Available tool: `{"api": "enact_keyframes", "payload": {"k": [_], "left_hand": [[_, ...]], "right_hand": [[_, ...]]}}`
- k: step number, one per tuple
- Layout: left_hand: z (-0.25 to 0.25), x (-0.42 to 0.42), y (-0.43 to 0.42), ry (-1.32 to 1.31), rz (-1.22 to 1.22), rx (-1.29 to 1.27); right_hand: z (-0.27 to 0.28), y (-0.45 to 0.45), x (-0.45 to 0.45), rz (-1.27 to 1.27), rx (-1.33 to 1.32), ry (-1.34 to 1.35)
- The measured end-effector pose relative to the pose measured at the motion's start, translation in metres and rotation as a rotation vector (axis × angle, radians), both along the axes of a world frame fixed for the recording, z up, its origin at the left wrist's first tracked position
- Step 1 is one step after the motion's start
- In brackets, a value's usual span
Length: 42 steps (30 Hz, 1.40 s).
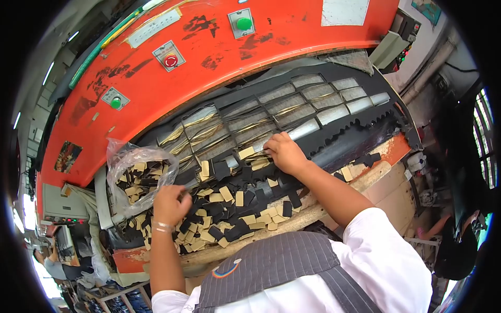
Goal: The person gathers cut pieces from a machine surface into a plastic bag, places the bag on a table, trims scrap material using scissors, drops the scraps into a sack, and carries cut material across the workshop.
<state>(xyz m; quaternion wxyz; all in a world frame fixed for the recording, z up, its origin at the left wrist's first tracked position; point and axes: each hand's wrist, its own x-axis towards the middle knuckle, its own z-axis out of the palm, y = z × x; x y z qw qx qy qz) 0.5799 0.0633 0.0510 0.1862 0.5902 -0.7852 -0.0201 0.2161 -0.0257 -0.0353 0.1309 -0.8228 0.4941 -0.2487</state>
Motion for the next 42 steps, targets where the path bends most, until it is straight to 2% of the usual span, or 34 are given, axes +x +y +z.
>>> {"api": "enact_keyframes", "payload": {"k": [1, 2, 3, 4, 5, 6, 8, 9, 11, 12, 14, 16, 18, 19, 20, 22, 24, 27, 28, 30, 31, 32, 34, 36, 37, 38, 40, 41, 42], "left_hand": [[0.01, -0.009, 0.006, 0.0, -0.127, 0.084], [0.007, -0.016, 0.004, 0.0, -0.132, 0.087], [0.002, -0.023, 0.0, 0.197, -0.09, 0.186], [-0.005, -0.029, -0.005, 0.395, -0.044, 0.284], [-0.019, -0.032, -0.015, 0.364, 0.017, 0.248], [-0.031, -0.039, -0.026, 0.365, 0.022, 0.245], [-0.048, -0.057, -0.043, 0.414, 0.286, 0.202], [-0.05, -0.066, -0.046, 0.412, 0.29, 0.202], [-0.051, -0.083, -0.05, 0.019, 0.294, 0.125], [-0.05, -0.09, -0.051, 0.017, 0.295, 0.124], [-0.049, -0.098, -0.051, -0.096, 0.377, 0.267], [-0.055, -0.095, -0.053, -0.09, 0.384, 0.278], [-0.06, -0.088, -0.048, 0.036, 0.31, 0.238], [-0.064, -0.083, -0.04, 0.107, 0.255, 0.138], [-0.074, -0.073, -0.035, 0.103, 0.255, 0.137], [-0.087, -0.056, -0.032, 0.334, 0.09, -0.137], [-0.081, -0.054, -0.022, 0.339, 0.092, -0.184], [-0.074, -0.05, -0.008, 0.451, 0.076, -0.249], [-0.072, -0.046, -0.002, 0.45, 0.081, -0.248], [-0.065, -0.038, 0.011, 0.331, -0.094, -0.009], [-0.054, -0.039, 0.015, 0.29, -0.254, 0.081], [-0.041, -0.045, 0.023, 0.196, -0.293, 0.1], [-0.026, -0.053, 0.029, 0.197, -0.316, 0.14], [-0.038, -0.05, 0.018, 0.403, -0.197, 0.142], [-0.042, -0.056, 0.006, 0.369, -0.075, 0.037], [-0.041, -0.062, -0.004, 0.351, 0.101, 0.08], [-0.055, -0.067, -0.027, 0.163, 0.278, 0.074], [-0.059, -0.071, -0.034, 0.178, 0.261, 0.075], [-0.058, -0.076, -0.04, 0.014, 0.327, 0.119]], "right_hand": [[0.007, 0.004, -0.001, 0.028, -0.054, -0.093], [0.014, 0.007, -0.002, 0.056, -0.109, -0.183], [0.022, 0.013, -0.004, 0.055, -0.109, -0.18], [0.03, 0.02, -0.004, 0.211, -0.055, -0.202], [0.034, 0.024, -0.003, 0.37, 0.0, -0.224], [0.035, 0.025, 0.0, 0.375, -0.001, -0.223], [0.034, 0.025, 0.012, 0.335, 0.085, -0.223], [0.035, 0.016, 0.019, 0.256, 0.095, -0.189], [0.011, -0.01, 0.037, 0.163, 0.053, -0.146], [0.003, -0.018, 0.044, 0.064, 0.01, -0.103], [0.002, -0.023, 0.057, 0.037, 0.043, -0.015], [0.005, -0.024, 0.061, 0.013, 0.072, 0.07], [0.008, -0.02, 0.063, 0.005, 0.087, 0.097], [0.008, -0.02, 0.061, 0.004, 0.089, 0.092], [0.007, -0.021, 0.056, 0.06, 0.131, -0.002], [0.008, -0.02, 0.046, 0.113, 0.168, -0.101], [0.011, -0.008, 0.039, 0.115, -0.033, -0.32], [0.027, 0.014, 0.027, 0.199, -0.106, -0.41], [0.027, 0.021, 0.024, 0.203, -0.103, -0.41], [0.027, 0.037, 0.019, 0.499, 0.124, -0.212], [0.038, 0.046, 0.018, 0.566, 0.237, -0.103], [0.048, 0.054, 0.017, 0.628, 0.351, 0.009], [0.036, 0.058, 0.017, 0.643, 0.277, 0.025], [0.022, 0.058, 0.023, 0.424, 0.184, -0.028], [0.021, 0.06, 0.029, 0.296, 0.178, 0.001], [0.014, 0.062, 0.036, 0.284, 0.179, 0.012], [0.001, 0.065, 0.045, 0.245, 0.127, 0.269], [0.002, 0.07, 0.044, 0.316, 0.173, 0.291], [0.01, 0.074, 0.041, 0.389, 0.22, 0.309]]}}
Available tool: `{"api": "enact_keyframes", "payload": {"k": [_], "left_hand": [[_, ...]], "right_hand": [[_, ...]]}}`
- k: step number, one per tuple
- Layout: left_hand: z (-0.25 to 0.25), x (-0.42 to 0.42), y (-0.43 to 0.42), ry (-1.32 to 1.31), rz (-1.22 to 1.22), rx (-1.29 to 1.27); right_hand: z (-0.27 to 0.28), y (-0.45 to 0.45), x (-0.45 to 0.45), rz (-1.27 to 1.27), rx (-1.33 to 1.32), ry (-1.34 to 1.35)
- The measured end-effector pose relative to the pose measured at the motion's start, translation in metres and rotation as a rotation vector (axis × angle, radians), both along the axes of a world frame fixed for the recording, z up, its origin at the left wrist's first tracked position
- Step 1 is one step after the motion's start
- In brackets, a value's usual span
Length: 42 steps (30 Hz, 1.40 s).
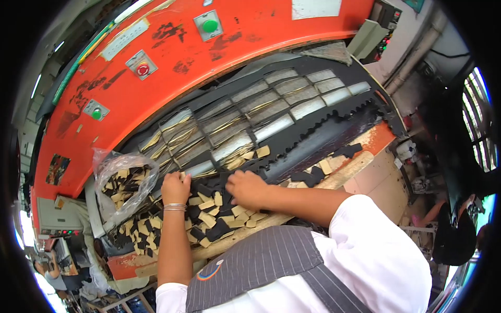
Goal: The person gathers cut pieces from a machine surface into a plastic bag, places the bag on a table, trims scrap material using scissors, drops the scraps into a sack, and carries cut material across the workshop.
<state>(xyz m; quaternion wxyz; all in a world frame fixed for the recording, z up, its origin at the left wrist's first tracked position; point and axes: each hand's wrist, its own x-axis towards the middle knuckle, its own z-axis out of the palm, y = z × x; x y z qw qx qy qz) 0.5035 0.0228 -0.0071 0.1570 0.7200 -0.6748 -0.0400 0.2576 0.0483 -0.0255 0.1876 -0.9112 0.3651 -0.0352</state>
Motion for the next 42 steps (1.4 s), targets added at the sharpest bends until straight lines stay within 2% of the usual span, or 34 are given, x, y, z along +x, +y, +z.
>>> {"api": "enact_keyframes", "payload": {"k": [1, 2, 5, 6, 8, 10, 13, 15, 17, 18, 19, 20, 22, 24, 26, 27, 29, 31, 33, 36, 38, 42], "left_hand": [[0.001, -0.003, -0.006, -0.16, 0.057, 0.07], [0.002, -0.003, -0.014, -0.149, 0.043, 0.068], [0.024, -0.01, -0.028, -0.231, 0.075, 0.34], [0.023, -0.012, -0.032, -0.229, 0.062, 0.337], [0.022, -0.015, -0.041, -0.272, 0.133, 0.41], [0.033, -0.019, -0.038, -0.291, 0.131, 0.415], [0.029, -0.003, -0.025, -0.21, 0.088, 0.267], [0.007, 0.018, -0.009, -0.216, -0.007, -0.055], [0.012, 0.019, 0.005, -0.038, -0.003, -0.095], [0.007, 0.023, 0.01, -0.038, -0.012, -0.135], [0.01, 0.018, 0.016, -0.017, -0.01, -0.158], [0.015, 0.013, 0.023, 0.003, -0.003, -0.18], [0.022, 0.007, 0.035, 0.03, -0.009, -0.151], [0.028, -0.003, 0.043, 0.051, -0.006, -0.124], [0.035, -0.021, 0.045, 0.021, -0.373, -0.079], [0.036, -0.04, 0.044, 0.106, -0.441, -0.087], [0.026, -0.081, 0.035, 0.311, -0.544, -0.049], [0.014, -0.132, 0.024, 0.364, -0.744, -0.044], [0.005, -0.184, 0.016, 0.436, -0.847, 0.04], [-0.016, -0.244, 0.002, 0.396, -0.923, -0.022], [-0.019, -0.266, -0.003, 0.136, -0.891, 0.069], [-0.031, -0.269, -0.012, -0.046, -0.979, 0.113]], "right_hand": [[0.013, 0.003, -0.005, 0.054, 0.134, -0.018], [0.011, 0.011, -0.012, 0.016, 0.169, -0.188], [0.011, 0.001, -0.036, -0.218, -0.023, -0.246], [0.007, -0.01, -0.045, -0.328, -0.104, -0.257], [0.001, -0.026, -0.063, -0.502, -0.316, -0.156], [-0.013, -0.037, -0.075, -0.547, -0.226, 0.006], [-0.011, -0.028, -0.084, -0.578, -0.133, -0.149], [-0.001, -0.011, -0.089, -0.569, -0.085, -0.23], [0.007, 0.009, -0.097, -0.493, 0.019, -0.318], [0.012, 0.018, -0.104, -0.413, 0.085, -0.377], [0.026, 0.024, -0.112, -0.379, 0.27, -0.332], [0.024, 0.026, -0.125, -0.392, 0.27, -0.325], [0.019, 0.028, -0.158, -0.484, -0.003, -0.359], [0.03, 0.022, -0.196, -0.856, -0.132, -0.157], [0.019, 0.016, -0.237, -1.067, -0.215, 0.06], [0.023, 0.017, -0.246, -1.065, -0.215, 0.06], [0.028, 0.019, -0.256, -1.193, -0.009, 0.409], [0.022, 0.022, -0.257, -1.178, -0.006, 0.413], [0.012, 0.03, -0.257, -1.169, 0.005, 0.417], [0.007, 0.037, -0.259, -1.099, -0.042, 0.266], [0.007, 0.04, -0.262, -1.024, -0.054, 0.198], [0.004, 0.037, -0.273, -0.941, -0.003, 0.147]]}}
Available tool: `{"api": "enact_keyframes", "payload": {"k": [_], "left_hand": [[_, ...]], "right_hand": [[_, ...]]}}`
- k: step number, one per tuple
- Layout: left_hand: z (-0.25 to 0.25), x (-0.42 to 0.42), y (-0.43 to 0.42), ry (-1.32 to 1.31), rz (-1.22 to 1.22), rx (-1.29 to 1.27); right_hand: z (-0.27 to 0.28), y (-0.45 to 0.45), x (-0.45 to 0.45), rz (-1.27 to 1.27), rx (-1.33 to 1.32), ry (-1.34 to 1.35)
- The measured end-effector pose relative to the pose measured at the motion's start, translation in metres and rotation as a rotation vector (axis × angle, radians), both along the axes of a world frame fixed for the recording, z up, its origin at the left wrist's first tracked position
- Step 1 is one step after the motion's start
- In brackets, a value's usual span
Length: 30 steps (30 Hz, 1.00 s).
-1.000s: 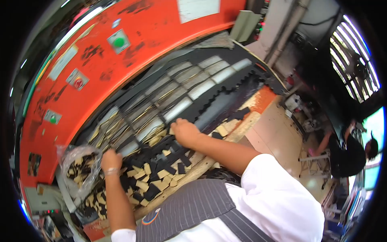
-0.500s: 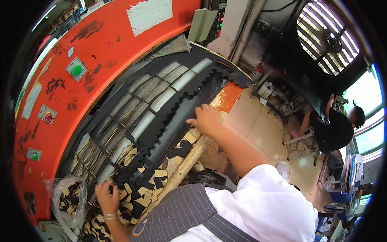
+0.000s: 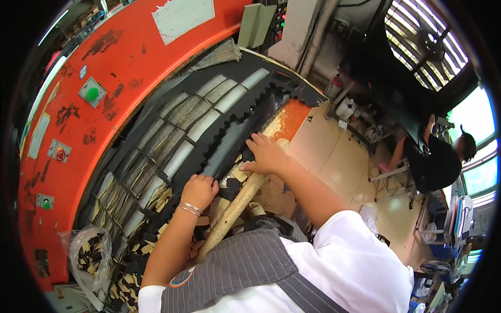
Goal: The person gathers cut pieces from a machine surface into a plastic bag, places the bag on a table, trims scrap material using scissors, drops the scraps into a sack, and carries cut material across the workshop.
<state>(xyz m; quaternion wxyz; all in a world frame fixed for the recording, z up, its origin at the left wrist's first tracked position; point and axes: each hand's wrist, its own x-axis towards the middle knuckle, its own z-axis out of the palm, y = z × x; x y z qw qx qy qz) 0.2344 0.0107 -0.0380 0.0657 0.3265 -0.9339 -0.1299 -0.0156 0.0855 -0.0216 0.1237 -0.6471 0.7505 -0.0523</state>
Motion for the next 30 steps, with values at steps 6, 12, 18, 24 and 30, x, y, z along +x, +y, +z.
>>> {"api": "enact_keyframes", "payload": {"k": [6, 12, 18, 24, 30], "left_hand": [[-0.018, 0.009, -0.02, 0.274, 0.096, -0.097], [-0.017, 0.013, -0.025, 0.284, 0.183, -0.025], [-0.011, 0.018, -0.016, 0.366, 0.129, 0.005], [-0.001, 0.033, -0.008, 0.116, -0.136, -0.032], [0.019, 0.04, 0.011, 0.123, -0.109, 0.07]], "right_hand": [[0.014, -0.015, 0.01, 0.084, 0.209, -0.04], [0.007, -0.018, 0.043, 0.182, 0.202, -0.048], [0.022, -0.012, 0.057, 0.358, 0.277, -0.047], [0.03, 0.003, 0.083, 0.289, 0.258, 0.015], [0.021, 0.011, 0.107, 0.207, 0.191, -0.027]]}}
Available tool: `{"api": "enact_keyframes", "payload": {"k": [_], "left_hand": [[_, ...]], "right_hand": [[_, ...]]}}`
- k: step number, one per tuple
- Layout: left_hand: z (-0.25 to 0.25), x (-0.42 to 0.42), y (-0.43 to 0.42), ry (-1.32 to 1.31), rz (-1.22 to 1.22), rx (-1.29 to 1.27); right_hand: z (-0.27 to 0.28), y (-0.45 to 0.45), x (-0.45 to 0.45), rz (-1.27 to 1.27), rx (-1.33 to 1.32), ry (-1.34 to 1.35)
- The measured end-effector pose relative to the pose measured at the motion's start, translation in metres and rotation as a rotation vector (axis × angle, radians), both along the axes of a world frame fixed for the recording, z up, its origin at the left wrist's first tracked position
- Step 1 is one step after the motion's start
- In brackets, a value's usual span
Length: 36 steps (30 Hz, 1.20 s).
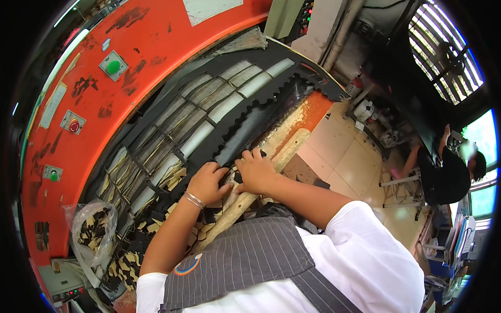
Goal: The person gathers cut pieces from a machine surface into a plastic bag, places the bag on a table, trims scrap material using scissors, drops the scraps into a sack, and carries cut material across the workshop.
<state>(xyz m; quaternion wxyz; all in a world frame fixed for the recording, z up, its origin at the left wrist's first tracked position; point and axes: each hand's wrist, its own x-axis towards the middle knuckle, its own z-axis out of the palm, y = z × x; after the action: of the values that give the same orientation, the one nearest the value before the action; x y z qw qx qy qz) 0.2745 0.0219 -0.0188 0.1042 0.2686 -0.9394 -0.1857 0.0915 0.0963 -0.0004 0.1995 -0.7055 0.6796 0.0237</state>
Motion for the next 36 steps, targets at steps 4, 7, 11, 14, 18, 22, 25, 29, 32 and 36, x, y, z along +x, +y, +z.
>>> {"api": "enact_keyframes", "payload": {"k": [4, 7, 11, 14, 18, 22, 25, 29, 32, 36], "left_hand": [[-0.02, 0.004, -0.006, 0.019, 0.023, 0.027], [-0.016, 0.018, -0.011, 0.161, 0.008, 0.101], [0.026, 0.07, -0.002, 0.17, 0.064, 0.231], [0.05, 0.118, 0.012, -0.179, 0.14, 0.287], [0.048, 0.162, 0.037, -0.28, 0.249, 0.082], [0.046, 0.176, 0.061, 0.031, 0.414, 0.12], [0.031, 0.183, 0.07, 0.054, 0.517, 0.015], [0.009, 0.18, 0.053, 0.101, 0.698, -0.08], [-0.014, 0.168, 0.034, 0.169, 0.706, -0.116], [-0.021, 0.143, 0.025, 0.05, 0.731, -0.101]], "right_hand": [[-0.008, -0.004, 0.001, -0.033, -0.007, -0.151], [-0.015, -0.006, -0.004, 0.016, -0.013, -0.204], [-0.007, -0.01, -0.004, 0.012, 0.018, -0.215], [-0.003, -0.014, -0.005, 0.007, 0.078, -0.273], [0.006, -0.016, -0.003, -0.003, 0.107, -0.307], [0.001, -0.015, 0.004, 0.051, 0.094, -0.297], [-0.003, -0.014, 0.009, 0.095, 0.086, -0.339], [-0.003, -0.018, 0.018, 0.145, 0.053, -0.385], [0.017, -0.018, 0.03, 0.088, 0.12, -0.486], [0.022, -0.019, 0.053, 0.089, 0.051, -0.84]]}}
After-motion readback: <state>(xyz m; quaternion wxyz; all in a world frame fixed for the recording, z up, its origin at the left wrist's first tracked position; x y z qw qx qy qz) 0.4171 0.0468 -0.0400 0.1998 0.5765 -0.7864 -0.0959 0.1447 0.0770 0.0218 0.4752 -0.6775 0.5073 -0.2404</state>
